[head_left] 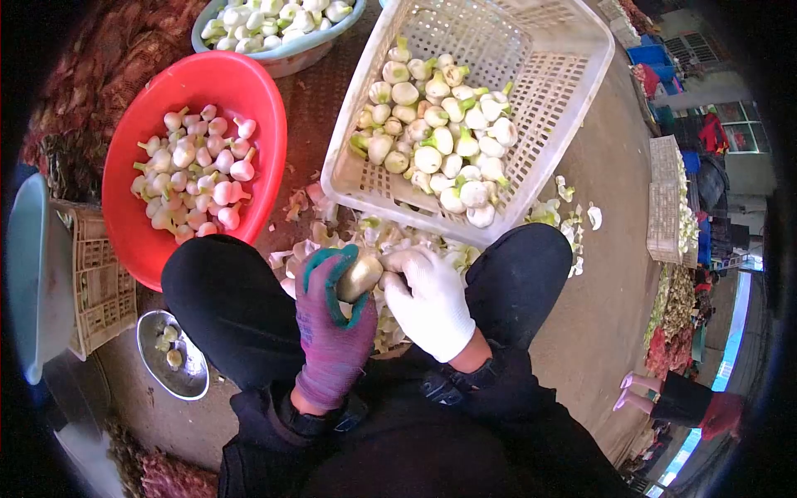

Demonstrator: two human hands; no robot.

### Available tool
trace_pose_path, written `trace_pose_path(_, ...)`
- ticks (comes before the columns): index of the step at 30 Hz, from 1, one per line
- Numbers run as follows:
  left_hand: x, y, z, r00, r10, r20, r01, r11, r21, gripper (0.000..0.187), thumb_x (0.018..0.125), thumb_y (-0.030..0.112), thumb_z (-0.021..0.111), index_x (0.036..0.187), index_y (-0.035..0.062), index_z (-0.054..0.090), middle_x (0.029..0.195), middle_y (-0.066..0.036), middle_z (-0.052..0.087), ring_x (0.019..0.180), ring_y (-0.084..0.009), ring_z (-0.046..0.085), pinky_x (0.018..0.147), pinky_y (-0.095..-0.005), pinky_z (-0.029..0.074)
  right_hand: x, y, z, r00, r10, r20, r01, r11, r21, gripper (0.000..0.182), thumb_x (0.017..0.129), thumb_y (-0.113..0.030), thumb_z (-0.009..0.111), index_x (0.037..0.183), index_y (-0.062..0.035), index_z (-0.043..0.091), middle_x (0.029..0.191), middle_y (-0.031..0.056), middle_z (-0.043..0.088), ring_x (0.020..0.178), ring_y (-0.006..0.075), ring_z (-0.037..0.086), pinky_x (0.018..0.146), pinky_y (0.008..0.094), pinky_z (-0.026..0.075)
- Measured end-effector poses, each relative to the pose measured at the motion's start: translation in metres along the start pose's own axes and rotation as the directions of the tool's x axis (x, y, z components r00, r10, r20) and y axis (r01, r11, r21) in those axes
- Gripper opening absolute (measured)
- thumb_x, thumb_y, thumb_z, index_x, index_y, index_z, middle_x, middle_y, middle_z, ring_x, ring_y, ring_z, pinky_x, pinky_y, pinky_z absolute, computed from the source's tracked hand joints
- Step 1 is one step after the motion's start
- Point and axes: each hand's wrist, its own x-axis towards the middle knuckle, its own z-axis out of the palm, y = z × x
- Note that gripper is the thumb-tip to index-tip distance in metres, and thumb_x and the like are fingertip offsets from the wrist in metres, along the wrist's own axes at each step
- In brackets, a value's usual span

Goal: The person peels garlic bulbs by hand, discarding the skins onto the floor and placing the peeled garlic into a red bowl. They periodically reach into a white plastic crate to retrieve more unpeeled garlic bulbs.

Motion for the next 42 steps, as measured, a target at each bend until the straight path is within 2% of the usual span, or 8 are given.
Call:
trace_pose_path(4, -0.004, -0.006, 0.0, 1.0, -0.02, -0.012, 0.019, 0.998, -0.066, 0.058, 0.068, -0.01, 0.064, 0.122, 0.0034, 0.052, 0.117, -0.014, 0.053, 0.111, -0.029, 0.054, 0.097, -0.0369, 0.043, -0.002, 0.002, 0.008, 0.995, 0.093, -0.023, -0.09, 0.992, 0.083, 0.009, 0.077, -0.008, 0.064, 0.084, -0.006, 0.058, 0.076, 0.0134, 0.059, 0.073, 0.0353, 0.06, 0.066, 0.0434, 0.048)
trace_pose_path(6, -0.002, -0.006, -0.003, 0.904, -0.38, 0.195, 0.419, 0.702, -0.576, 0.054, 0.072, -0.009, 0.062, 0.123, 0.0033, 0.05, 0.117, -0.011, 0.053, 0.106, -0.0249, 0.057, 0.093, -0.0345, 0.047, 0.0, 0.004, 0.008, 0.995, 0.099, -0.012, -0.098, 0.992, 0.077, 0.009, 0.077, -0.008, 0.063, 0.083, -0.0057, 0.058, 0.074, 0.0133, 0.059, 0.072, 0.0353, 0.06, 0.066, 0.0434, 0.048)
trace_pose_path(13, 0.002, 0.003, -0.034, 0.726, -0.44, 0.528, 0.592, 0.009, -0.806, 0.058, 0.081, 0.005, 0.054, 0.138, 0.0028, 0.041, 0.116, -0.011, 0.055, 0.096, -0.024, 0.062, 0.081, -0.0344, 0.053, -0.003, 0.057, -0.002, 0.918, 0.286, 0.276, -0.178, 0.916, -0.359, 0.017, 0.079, -0.015, 0.055, 0.09, -0.0043, 0.063, 0.087, 0.0176, 0.061, 0.081, 0.0377, 0.06, 0.074, 0.0468, 0.049)
trace_pose_path(21, -0.004, -0.009, -0.026, 0.759, -0.479, 0.442, 0.639, 0.414, -0.648, 0.057, 0.079, 0.002, 0.059, 0.134, 0.0011, 0.046, 0.121, -0.01, 0.054, 0.103, -0.0203, 0.059, 0.091, -0.0314, 0.048, 0.012, -0.015, -0.026, 0.981, -0.101, 0.164, 0.08, 0.988, 0.128, 0.016, 0.079, -0.01, 0.066, 0.094, -0.0063, 0.062, 0.091, 0.0143, 0.064, 0.087, 0.0339, 0.061, 0.075, 0.0407, 0.049)
trace_pose_path(30, -0.012, -0.006, -0.015, 0.987, -0.106, 0.119, 0.119, 0.987, -0.109, 0.054, 0.068, -0.012, 0.063, 0.12, 0.0033, 0.055, 0.121, -0.011, 0.055, 0.115, -0.0231, 0.053, 0.102, -0.0334, 0.04, -0.004, -0.01, 0.0, 0.996, -0.037, 0.078, 0.047, 0.991, -0.129, 0.015, 0.075, -0.012, 0.068, 0.086, -0.0084, 0.059, 0.08, 0.0125, 0.061, 0.072, 0.0352, 0.06, 0.066, 0.0456, 0.047)
trace_pose_path(34, -0.014, -0.015, -0.016, 0.983, -0.155, 0.096, 0.177, 0.942, -0.286, 0.054, 0.067, -0.011, 0.058, 0.12, 0.0033, 0.056, 0.119, -0.011, 0.055, 0.109, -0.0222, 0.056, 0.094, -0.0331, 0.046, 0.0, -0.007, 0.002, 0.945, 0.239, 0.222, -0.262, 0.962, 0.082, 0.014, 0.076, -0.016, 0.063, 0.077, -0.0023, 0.059, 0.074, 0.0176, 0.059, 0.072, 0.0365, 0.06, 0.065, 0.045, 0.048)
trace_pose_path(36, -0.009, -0.014, -0.028, 0.752, -0.496, 0.434, 0.644, 0.412, -0.645, 0.057, 0.071, -0.009, 0.058, 0.126, 0.0021, 0.054, 0.117, -0.01, 0.057, 0.103, -0.0188, 0.058, 0.087, -0.0285, 0.049, -0.001, 0.009, 0.006, 0.852, 0.383, 0.356, -0.497, 0.805, 0.324, 0.017, 0.079, -0.018, 0.059, 0.081, -0.0008, 0.062, 0.076, 0.0208, 0.061, 0.074, 0.0372, 0.062, 0.066, 0.0449, 0.048)
trace_pose_path(42, -0.009, -0.016, -0.036, 0.692, -0.434, 0.577, 0.663, 0.066, -0.745, 0.056, 0.078, 0.004, 0.055, 0.134, 0.0019, 0.047, 0.117, -0.011, 0.06, 0.099, -0.0195, 0.061, 0.08, -0.0256, 0.052, -0.006, 0.067, -0.001, 0.875, 0.376, 0.304, -0.178, 0.835, -0.521, 0.021, 0.078, -0.021, 0.062, 0.085, -0.0015, 0.065, 0.085, 0.0181, 0.064, 0.078, 0.0341, 0.063, 0.072, 0.0403, 0.051)
